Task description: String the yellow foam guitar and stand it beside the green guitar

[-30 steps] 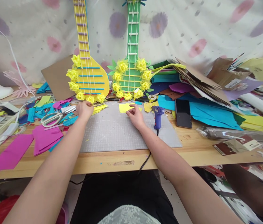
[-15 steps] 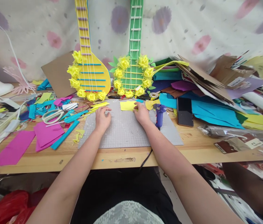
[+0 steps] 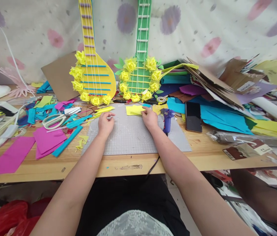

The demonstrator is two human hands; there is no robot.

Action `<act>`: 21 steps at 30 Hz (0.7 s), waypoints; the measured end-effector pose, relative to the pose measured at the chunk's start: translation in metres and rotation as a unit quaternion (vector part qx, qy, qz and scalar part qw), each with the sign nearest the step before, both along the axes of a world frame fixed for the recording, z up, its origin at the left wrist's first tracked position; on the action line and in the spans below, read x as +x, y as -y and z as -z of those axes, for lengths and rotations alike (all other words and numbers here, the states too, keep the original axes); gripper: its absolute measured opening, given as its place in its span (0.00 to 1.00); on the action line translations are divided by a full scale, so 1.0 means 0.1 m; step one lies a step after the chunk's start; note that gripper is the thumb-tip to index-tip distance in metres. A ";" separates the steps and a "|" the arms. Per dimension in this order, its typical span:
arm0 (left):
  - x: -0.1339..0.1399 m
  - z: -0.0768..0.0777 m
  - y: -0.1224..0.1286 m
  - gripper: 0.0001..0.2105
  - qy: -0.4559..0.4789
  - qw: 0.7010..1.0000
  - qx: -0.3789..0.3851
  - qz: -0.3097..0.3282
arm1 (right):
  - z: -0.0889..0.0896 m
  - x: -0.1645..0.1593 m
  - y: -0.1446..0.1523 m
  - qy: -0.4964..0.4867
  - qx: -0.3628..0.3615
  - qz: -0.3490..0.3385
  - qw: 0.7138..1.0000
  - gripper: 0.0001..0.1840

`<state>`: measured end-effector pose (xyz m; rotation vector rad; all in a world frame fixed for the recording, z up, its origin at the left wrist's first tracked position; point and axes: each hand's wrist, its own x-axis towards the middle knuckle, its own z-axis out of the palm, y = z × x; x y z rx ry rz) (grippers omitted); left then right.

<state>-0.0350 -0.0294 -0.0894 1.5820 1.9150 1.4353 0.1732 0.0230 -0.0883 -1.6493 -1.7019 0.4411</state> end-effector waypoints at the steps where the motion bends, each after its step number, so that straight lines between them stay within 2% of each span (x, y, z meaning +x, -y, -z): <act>1: 0.00 0.00 0.00 0.11 0.004 1.000 -0.001 -0.002 | -0.01 0.00 0.01 0.002 -0.002 0.002 1.000 0.20; 9: 0.01 -0.03 0.02 0.11 -0.012 1.000 -0.011 0.000 | -0.01 0.00 0.00 -0.011 -0.022 0.021 0.999 0.22; 13: 0.07 -0.03 0.01 0.12 -0.058 0.998 -0.004 0.021 | 0.01 0.00 -0.01 -0.018 -0.022 0.021 0.999 0.21; 16: 0.21 -0.05 -0.02 0.12 -0.158 0.982 0.019 0.107 | 0.00 -0.02 0.00 -0.021 -0.010 0.024 0.999 0.21; 19: 0.37 -0.05 -0.07 0.13 -0.268 0.936 0.004 0.231 | -0.01 -0.03 0.00 -0.045 0.017 0.033 0.998 0.20; 21: 0.46 -0.03 -0.10 0.17 -0.311 0.910 -0.023 0.274 | -0.01 -0.02 0.00 -0.069 0.042 0.035 0.996 0.19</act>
